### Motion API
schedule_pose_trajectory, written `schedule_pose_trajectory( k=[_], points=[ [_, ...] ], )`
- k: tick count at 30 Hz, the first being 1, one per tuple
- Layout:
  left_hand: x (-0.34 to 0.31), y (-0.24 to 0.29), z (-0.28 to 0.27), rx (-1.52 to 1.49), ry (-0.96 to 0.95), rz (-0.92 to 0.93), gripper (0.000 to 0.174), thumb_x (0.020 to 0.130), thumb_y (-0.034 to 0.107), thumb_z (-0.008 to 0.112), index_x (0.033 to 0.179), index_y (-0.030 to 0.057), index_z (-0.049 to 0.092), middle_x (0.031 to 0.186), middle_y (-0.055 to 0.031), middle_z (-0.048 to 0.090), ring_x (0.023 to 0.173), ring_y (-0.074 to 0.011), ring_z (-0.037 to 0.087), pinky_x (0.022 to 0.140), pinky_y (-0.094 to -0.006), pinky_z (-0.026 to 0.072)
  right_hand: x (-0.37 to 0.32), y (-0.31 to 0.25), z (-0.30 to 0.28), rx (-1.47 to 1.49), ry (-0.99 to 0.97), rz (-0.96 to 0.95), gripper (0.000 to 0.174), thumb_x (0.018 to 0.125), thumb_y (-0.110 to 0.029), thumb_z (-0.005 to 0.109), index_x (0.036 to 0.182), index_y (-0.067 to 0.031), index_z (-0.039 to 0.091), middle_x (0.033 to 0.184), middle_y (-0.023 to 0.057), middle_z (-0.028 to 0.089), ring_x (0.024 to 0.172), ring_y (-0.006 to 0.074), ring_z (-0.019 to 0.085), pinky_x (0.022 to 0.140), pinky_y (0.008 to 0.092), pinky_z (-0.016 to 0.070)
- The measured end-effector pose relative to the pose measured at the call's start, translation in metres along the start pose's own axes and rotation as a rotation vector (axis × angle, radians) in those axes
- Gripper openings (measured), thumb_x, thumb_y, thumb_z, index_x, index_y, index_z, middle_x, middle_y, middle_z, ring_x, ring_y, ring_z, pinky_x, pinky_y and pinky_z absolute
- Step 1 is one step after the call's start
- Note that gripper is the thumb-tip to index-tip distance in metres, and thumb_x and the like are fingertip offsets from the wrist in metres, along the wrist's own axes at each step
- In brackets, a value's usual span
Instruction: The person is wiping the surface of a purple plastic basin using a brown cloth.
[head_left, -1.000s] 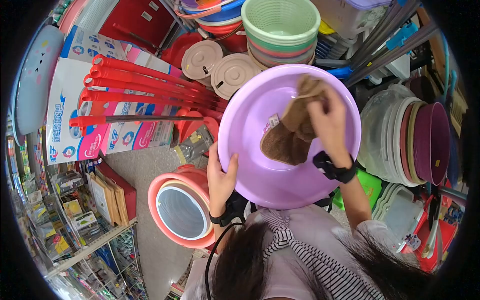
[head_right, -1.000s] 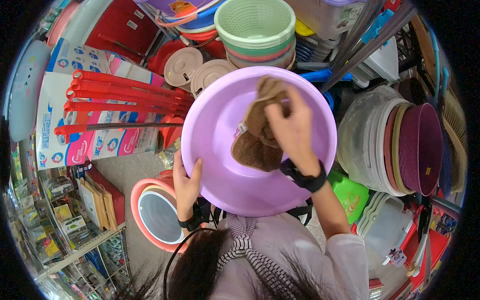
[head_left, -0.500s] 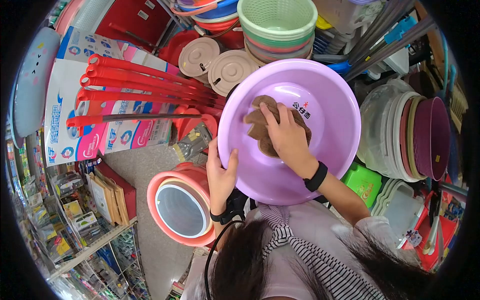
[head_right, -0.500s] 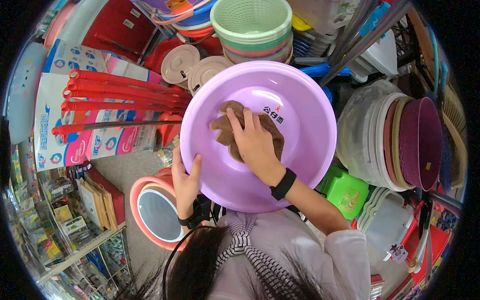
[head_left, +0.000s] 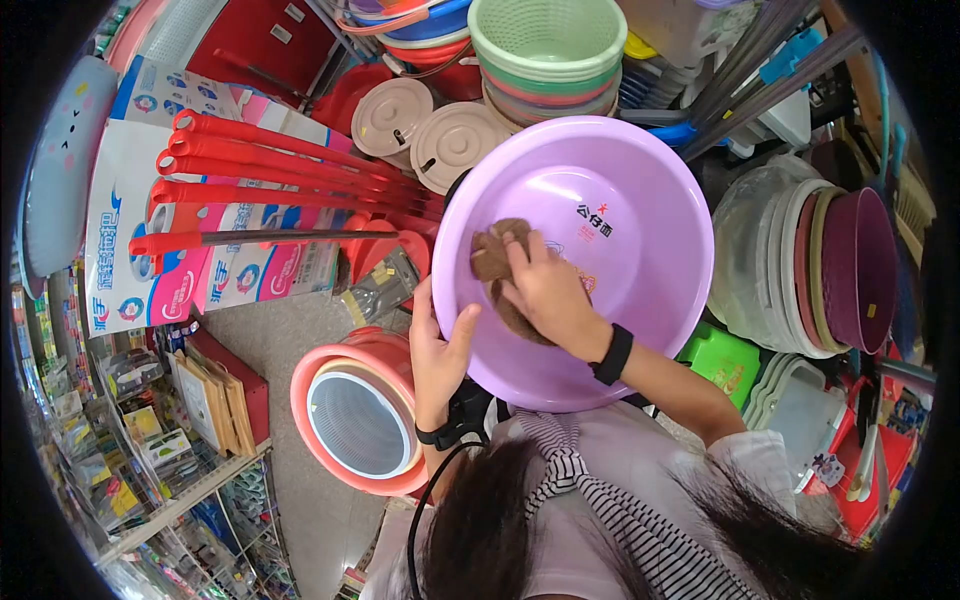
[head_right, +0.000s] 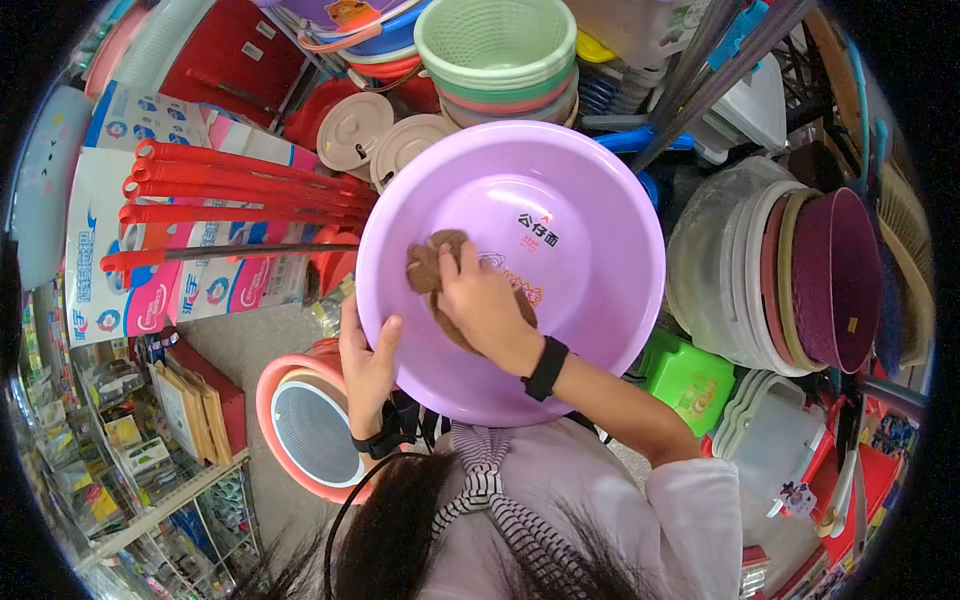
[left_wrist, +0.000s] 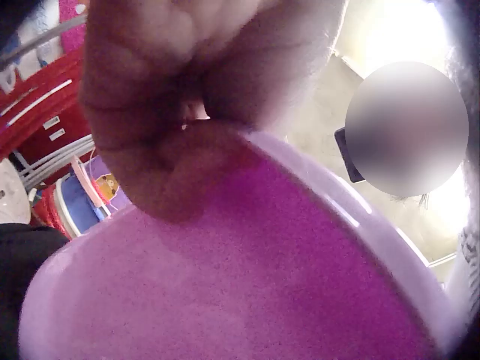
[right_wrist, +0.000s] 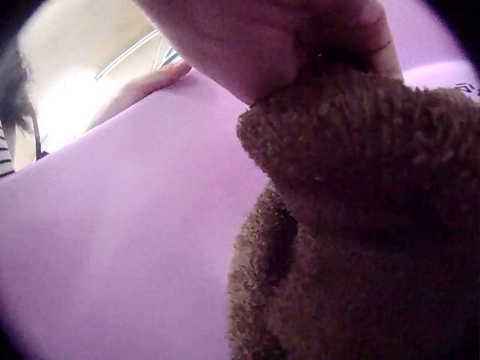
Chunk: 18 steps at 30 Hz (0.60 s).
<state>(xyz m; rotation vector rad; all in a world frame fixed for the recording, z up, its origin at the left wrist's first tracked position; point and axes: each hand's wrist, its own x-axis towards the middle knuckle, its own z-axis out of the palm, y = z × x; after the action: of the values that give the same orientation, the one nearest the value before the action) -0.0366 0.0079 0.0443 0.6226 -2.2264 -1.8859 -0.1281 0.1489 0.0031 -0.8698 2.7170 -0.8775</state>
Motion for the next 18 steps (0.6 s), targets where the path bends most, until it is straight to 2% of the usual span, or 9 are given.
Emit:
schedule_pose_trajectory(
  k=[5, 8, 9, 10, 11, 12, 14, 16, 18],
  points=[
    [-0.002, -0.009, -0.011, -0.147, -0.127, 0.05, 0.063, 0.084, 0.02, 0.069, 0.133, -0.0028, 0.036, 0.119, -0.01, 0.052, 0.107, -0.0161, 0.051, 0.095, -0.0288, 0.0395, 0.002, -0.013, 0.007, 0.171, -0.149, -0.001, 0.046, 0.078, -0.015, 0.066, 0.114, 0.0056, 0.048, 0.099, 0.0262, 0.049, 0.087, 0.0423, 0.057, 0.069, 0.0451, 0.0496],
    [-0.003, -0.017, -0.012, -0.182, -0.093, 0.06, 0.072, 0.084, 0.032, 0.068, 0.136, -0.0031, 0.034, 0.122, -0.011, 0.051, 0.112, -0.0174, 0.05, 0.098, -0.0298, 0.0372, 0.009, -0.001, 0.012, 0.437, -0.111, -0.033, 0.046, 0.079, -0.014, 0.067, 0.117, 0.0062, 0.049, 0.103, 0.0241, 0.055, 0.094, 0.0344, 0.06, 0.078, 0.0384, 0.0497],
    [-0.004, -0.017, -0.012, -0.185, -0.097, 0.06, 0.072, 0.084, 0.032, 0.068, 0.136, -0.0031, 0.034, 0.122, -0.011, 0.051, 0.112, -0.0174, 0.05, 0.098, -0.0298, 0.0372, 0.011, 0.002, 0.012, 0.705, -0.134, -0.028, 0.045, 0.081, -0.014, 0.066, 0.118, 0.0068, 0.049, 0.107, 0.0223, 0.057, 0.095, 0.0307, 0.061, 0.082, 0.0365, 0.0487],
    [-0.005, -0.016, -0.012, -0.24, -0.118, 0.081, 0.08, 0.082, 0.043, 0.068, 0.137, -0.0034, 0.032, 0.123, -0.0113, 0.05, 0.113, -0.0177, 0.049, 0.098, -0.0299, 0.037, 0.011, 0.003, 0.011, 0.975, -0.156, -0.02, 0.045, 0.082, -0.014, 0.065, 0.119, 0.0075, 0.05, 0.11, 0.0204, 0.06, 0.096, 0.027, 0.063, 0.086, 0.0346, 0.0477],
    [-0.006, -0.014, -0.012, -0.295, -0.137, 0.103, 0.089, 0.081, 0.054, 0.067, 0.138, -0.0038, 0.031, 0.124, -0.0116, 0.049, 0.114, -0.018, 0.049, 0.099, -0.03, 0.0368, 0.009, 0.001, 0.009, 0.973, -0.154, -0.018, 0.045, 0.082, -0.014, 0.065, 0.119, 0.0075, 0.05, 0.11, 0.0204, 0.06, 0.096, 0.027, 0.063, 0.086, 0.0346, 0.0477],
    [-0.007, -0.011, -0.009, -0.296, -0.137, 0.103, 0.089, 0.081, 0.054, 0.067, 0.138, -0.0038, 0.031, 0.124, -0.0116, 0.049, 0.114, -0.018, 0.049, 0.099, -0.03, 0.0368, 0.009, -0.003, 0.003, 1.116, -0.192, 0.056, 0.046, 0.084, -0.013, 0.065, 0.122, 0.0063, 0.049, 0.113, 0.0165, 0.06, 0.1, 0.0218, 0.06, 0.089, 0.0322, 0.046],
    [-0.007, -0.004, -0.003, -0.333, -0.071, 0.105, 0.109, 0.069, 0.072, 0.064, 0.138, -0.0049, 0.03, 0.124, -0.011, 0.049, 0.114, -0.0181, 0.049, 0.099, -0.0292, 0.0365, 0.008, -0.01, -0.011, 1.259, -0.232, 0.128, 0.047, 0.085, -0.012, 0.064, 0.126, 0.005, 0.048, 0.116, 0.0126, 0.061, 0.104, 0.0167, 0.058, 0.092, 0.0298, 0.0444],
    [-0.007, -0.004, -0.007, -0.308, -0.074, 0.052, 0.115, 0.064, 0.075, 0.062, 0.139, -0.0053, 0.028, 0.126, -0.0116, 0.048, 0.115, -0.0186, 0.048, 0.1, -0.0296, 0.0358, 0.008, -0.017, -0.026, 1.441, -0.295, 0.148, 0.047, 0.086, -0.011, 0.064, 0.128, 0.0023, 0.048, 0.117, 0.0059, 0.06, 0.107, 0.0125, 0.056, 0.094, 0.0291, 0.0436],
    [-0.009, -0.011, -0.012, -0.255, -0.071, -0.004, 0.119, 0.061, 0.079, 0.06, 0.139, -0.0055, 0.028, 0.129, -0.0125, 0.047, 0.118, -0.0195, 0.048, 0.101, -0.0306, 0.0349, 0.011, -0.017, -0.046, 1.441, -0.244, 0.123, 0.047, 0.086, -0.011, 0.064, 0.128, 0.0012, 0.048, 0.117, 0.0056, 0.06, 0.107, 0.0122, 0.056, 0.094, 0.0297, 0.0437]
  ],
)
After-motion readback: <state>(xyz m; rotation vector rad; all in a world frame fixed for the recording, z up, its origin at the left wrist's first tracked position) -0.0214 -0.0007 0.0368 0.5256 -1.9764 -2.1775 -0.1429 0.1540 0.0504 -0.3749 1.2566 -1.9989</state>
